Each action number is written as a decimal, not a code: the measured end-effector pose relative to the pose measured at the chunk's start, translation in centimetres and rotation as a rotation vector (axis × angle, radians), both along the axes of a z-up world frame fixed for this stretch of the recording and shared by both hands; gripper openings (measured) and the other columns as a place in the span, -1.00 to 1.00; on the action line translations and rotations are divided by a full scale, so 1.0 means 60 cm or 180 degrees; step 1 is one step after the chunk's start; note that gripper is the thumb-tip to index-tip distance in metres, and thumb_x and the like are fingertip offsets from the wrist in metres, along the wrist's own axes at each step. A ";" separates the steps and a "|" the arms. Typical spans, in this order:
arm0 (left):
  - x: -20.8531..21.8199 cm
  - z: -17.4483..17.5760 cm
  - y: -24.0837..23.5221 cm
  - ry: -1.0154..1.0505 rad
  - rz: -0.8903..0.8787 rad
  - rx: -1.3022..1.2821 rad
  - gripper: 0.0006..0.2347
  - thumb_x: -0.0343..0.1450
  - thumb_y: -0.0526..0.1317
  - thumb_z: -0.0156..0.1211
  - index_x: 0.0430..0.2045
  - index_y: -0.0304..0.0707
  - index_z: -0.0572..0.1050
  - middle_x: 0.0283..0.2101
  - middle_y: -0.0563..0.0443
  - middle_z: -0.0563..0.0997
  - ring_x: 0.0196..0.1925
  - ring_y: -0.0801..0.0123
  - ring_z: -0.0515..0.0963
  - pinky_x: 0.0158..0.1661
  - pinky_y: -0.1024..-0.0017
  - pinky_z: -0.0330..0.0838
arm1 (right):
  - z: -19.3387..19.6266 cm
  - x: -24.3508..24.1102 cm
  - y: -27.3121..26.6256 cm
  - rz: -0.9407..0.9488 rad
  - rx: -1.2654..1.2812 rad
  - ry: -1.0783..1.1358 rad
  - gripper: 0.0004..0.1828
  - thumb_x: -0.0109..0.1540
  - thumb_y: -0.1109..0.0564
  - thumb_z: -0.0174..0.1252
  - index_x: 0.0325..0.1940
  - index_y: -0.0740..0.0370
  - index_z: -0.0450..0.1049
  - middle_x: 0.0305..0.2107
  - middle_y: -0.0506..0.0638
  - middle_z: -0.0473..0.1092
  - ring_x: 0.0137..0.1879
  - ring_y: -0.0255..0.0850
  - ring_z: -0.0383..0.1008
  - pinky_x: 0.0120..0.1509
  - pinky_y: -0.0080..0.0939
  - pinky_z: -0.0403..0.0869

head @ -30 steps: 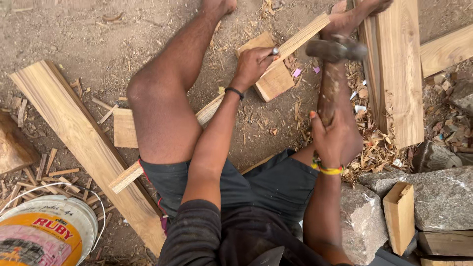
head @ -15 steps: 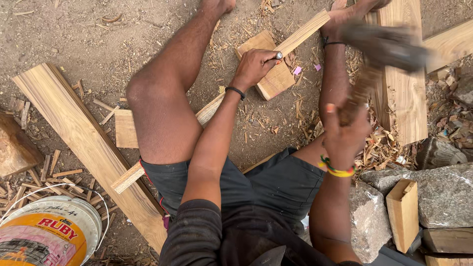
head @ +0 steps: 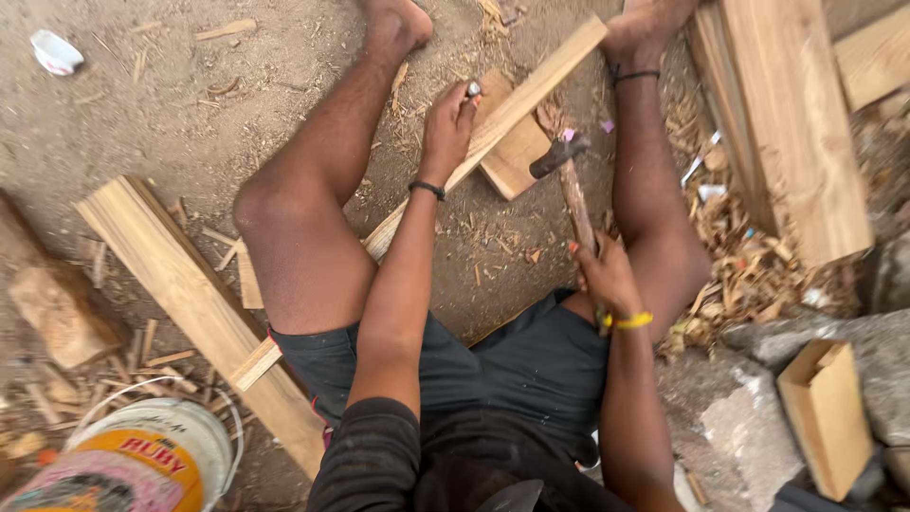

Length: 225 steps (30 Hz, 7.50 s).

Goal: The person sits on the ground and uses a hammer to drive a nail into a small wooden plank. The plank is held steady between the person's legs and a larger wooden block. The person repeatedly strikes the nail with the hammer to secure it into the wood.

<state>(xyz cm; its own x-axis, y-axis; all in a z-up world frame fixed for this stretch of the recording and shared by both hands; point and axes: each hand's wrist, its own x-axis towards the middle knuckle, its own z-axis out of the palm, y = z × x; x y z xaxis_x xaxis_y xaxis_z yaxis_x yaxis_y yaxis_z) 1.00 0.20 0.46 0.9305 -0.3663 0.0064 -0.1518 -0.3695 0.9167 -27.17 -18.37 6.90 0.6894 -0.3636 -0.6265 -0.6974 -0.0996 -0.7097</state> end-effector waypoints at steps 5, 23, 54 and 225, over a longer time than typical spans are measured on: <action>0.002 0.026 -0.030 -0.0329 -0.0251 0.0802 -0.86 0.58 -0.23 0.04 -0.09 -0.24 0.52 -0.10 -0.10 0.65 -0.13 0.22 0.65 -0.12 0.19 0.52 | -0.055 0.037 -0.030 -0.0256 0.0814 0.0242 -0.75 0.35 0.06 0.11 -0.12 0.32 0.32 -0.58 -0.11 0.28 -0.58 -0.35 0.24 -0.56 -0.27 0.30; -0.036 0.051 -0.068 -0.0628 -0.0906 0.2245 -0.60 0.31 -0.06 0.46 -0.16 -0.22 0.38 -0.14 -0.11 0.45 -0.07 0.10 0.51 -0.06 0.14 0.46 | -0.047 0.020 -0.038 0.0188 0.0642 0.0262 -0.62 0.32 -0.06 0.14 -0.07 0.33 0.34 -0.57 -0.05 0.33 -0.59 -0.30 0.34 -0.60 -0.21 0.36; -0.066 0.063 0.015 -0.1908 -0.0142 0.0884 -0.85 0.34 -0.25 0.32 -0.24 -0.07 0.64 0.16 -0.01 0.53 0.26 0.05 0.42 0.20 0.03 0.20 | -0.083 0.036 -0.039 0.0035 0.0618 0.0485 -0.66 0.31 -0.06 0.10 -0.04 0.26 0.33 -0.59 -0.04 0.33 -0.60 -0.33 0.28 -0.56 -0.27 0.32; -0.086 0.003 0.010 -0.0928 -0.0632 0.0043 -0.89 0.38 -0.25 0.37 -0.26 -0.12 0.69 -0.13 0.04 0.74 -0.06 0.28 0.70 0.03 0.32 0.55 | 0.109 0.002 0.090 0.0487 -0.2546 -0.1108 -0.74 0.33 0.10 0.29 -0.11 0.33 0.41 -0.49 0.23 0.44 -0.38 0.07 0.53 -0.33 0.07 0.45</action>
<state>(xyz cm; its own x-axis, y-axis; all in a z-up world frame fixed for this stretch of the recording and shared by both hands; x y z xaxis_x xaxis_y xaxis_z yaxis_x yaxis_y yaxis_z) -4.18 0.79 0.67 0.8009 -0.5418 0.2551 -0.4764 -0.3183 0.8196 -27.05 -12.98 13.47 0.8705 -0.4912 0.0304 -0.3933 -0.7315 -0.5569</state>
